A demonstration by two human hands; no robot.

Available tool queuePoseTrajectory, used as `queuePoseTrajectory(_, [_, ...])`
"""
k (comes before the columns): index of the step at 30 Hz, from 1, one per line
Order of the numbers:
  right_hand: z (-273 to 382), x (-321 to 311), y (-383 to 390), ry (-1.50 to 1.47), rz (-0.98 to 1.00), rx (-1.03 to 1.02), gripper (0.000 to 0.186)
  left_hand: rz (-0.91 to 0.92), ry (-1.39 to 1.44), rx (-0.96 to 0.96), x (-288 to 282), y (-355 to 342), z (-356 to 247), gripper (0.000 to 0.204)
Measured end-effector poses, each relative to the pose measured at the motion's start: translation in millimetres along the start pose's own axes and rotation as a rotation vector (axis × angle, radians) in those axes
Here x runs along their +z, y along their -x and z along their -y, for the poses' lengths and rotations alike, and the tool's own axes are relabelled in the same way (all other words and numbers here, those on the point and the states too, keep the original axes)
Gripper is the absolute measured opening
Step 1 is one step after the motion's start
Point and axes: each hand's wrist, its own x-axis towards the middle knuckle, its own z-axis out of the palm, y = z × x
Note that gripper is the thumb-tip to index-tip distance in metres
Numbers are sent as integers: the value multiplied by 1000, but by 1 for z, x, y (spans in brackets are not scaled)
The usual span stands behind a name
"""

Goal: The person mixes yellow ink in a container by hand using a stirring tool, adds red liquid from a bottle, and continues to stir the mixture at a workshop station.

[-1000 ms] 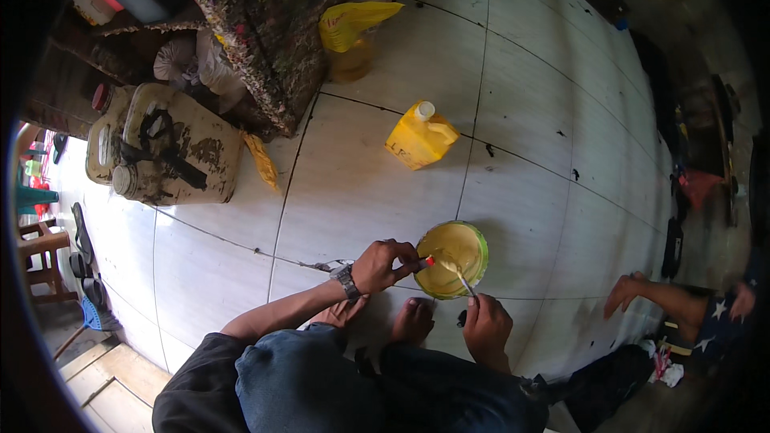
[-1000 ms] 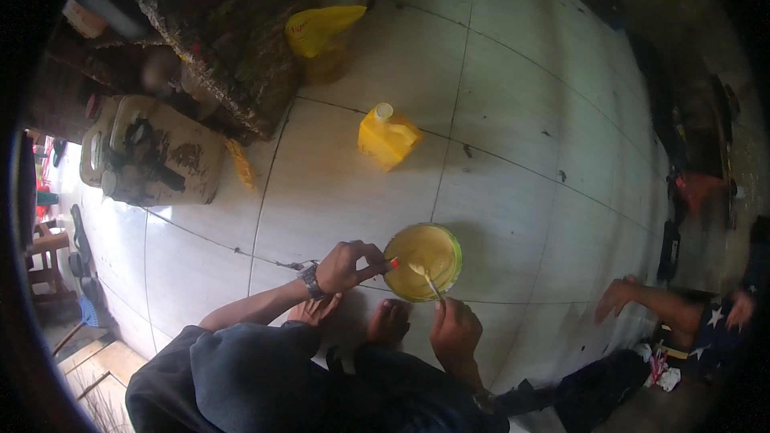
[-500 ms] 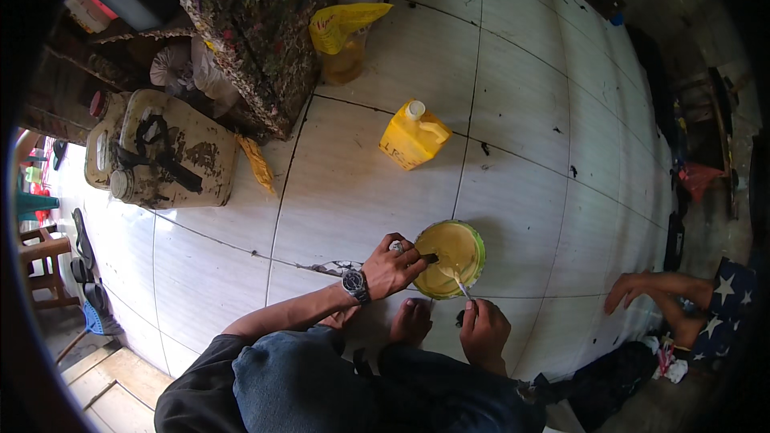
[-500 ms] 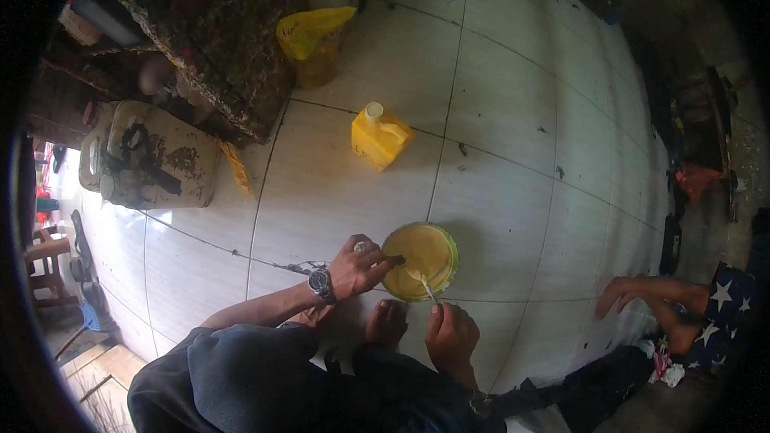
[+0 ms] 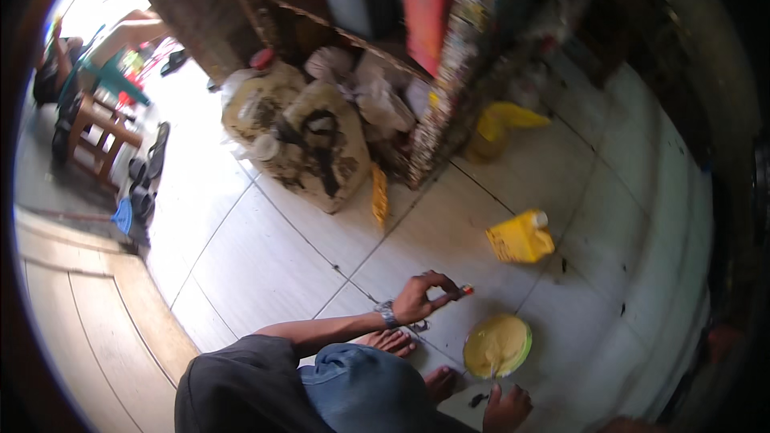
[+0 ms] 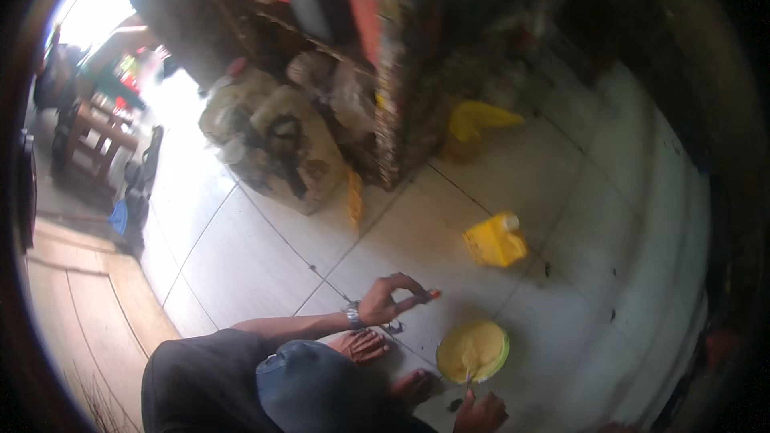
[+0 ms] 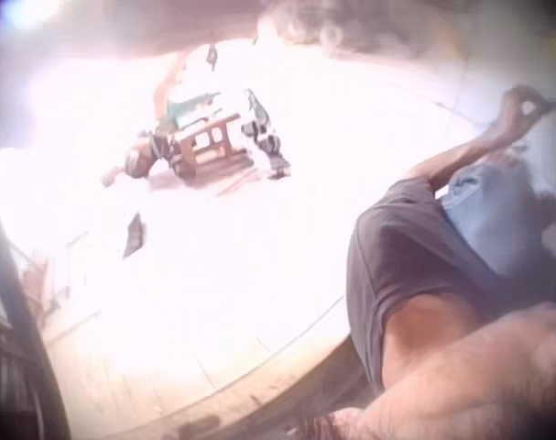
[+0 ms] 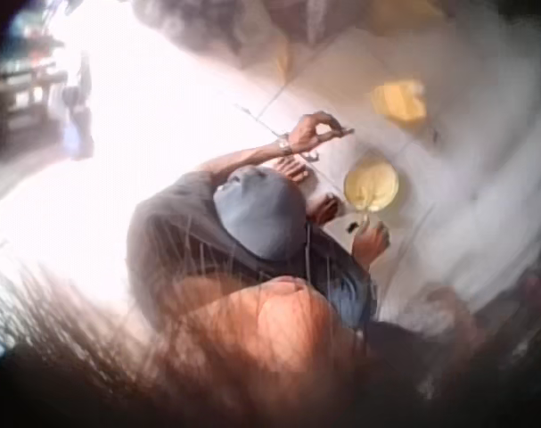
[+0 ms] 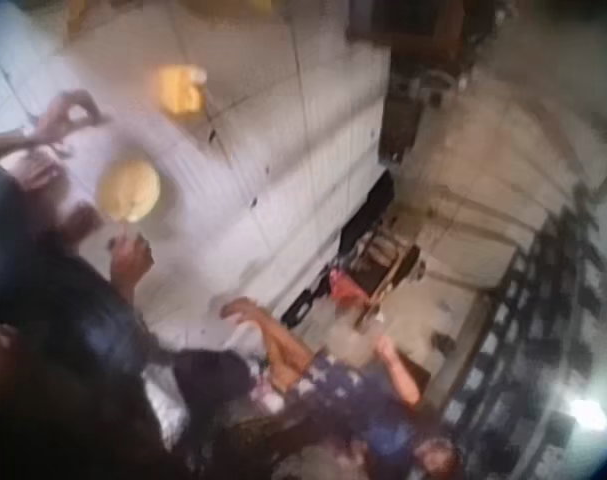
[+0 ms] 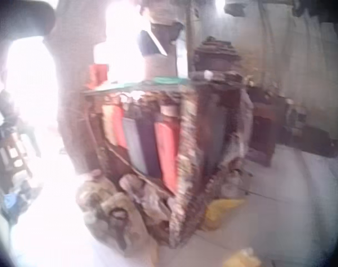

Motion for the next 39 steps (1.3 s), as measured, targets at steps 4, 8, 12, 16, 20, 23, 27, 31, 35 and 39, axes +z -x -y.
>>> queuePoseTrajectory(4, [34,-76,-72,-227,-254,-412,31,-322,-54,-156,-84,-1,31,14])
queuePoseTrajectory(8, [122,-143,-161,-507,28,-751,28,-734,180,-306,-125,-19,75,26])
queuePoseTrajectory(12, [228,-163,-238,-584,147,-944,30,-827,131,-489,-132,-37,107,33])
queuePoseTrajectory(16, [290,-133,-291,-764,34,-844,28,-927,-75,-525,-121,-54,145,38])
queuePoseTrajectory(20, [289,-118,-299,-856,22,-793,31,-845,-297,-615,-125,-60,136,39])
queuePoseTrajectory(23, [281,-134,-283,-975,22,-750,36,-794,-388,-519,-132,-58,159,38])
queuePoseTrajectory(27, [236,-207,-244,-1010,22,-723,41,-732,-201,-450,-135,-51,192,33])
queuePoseTrajectory(31, [151,-228,-195,-753,28,-547,41,-779,57,-557,-149,-12,160,28])
queuePoseTrajectory(35, [12,-175,-140,-611,-24,-113,28,-766,-52,-386,-139,-37,170,25])
queuePoseTrajectory(39, [-91,-61,-66,-795,-21,138,23,-751,-278,-226,-121,-50,160,22])
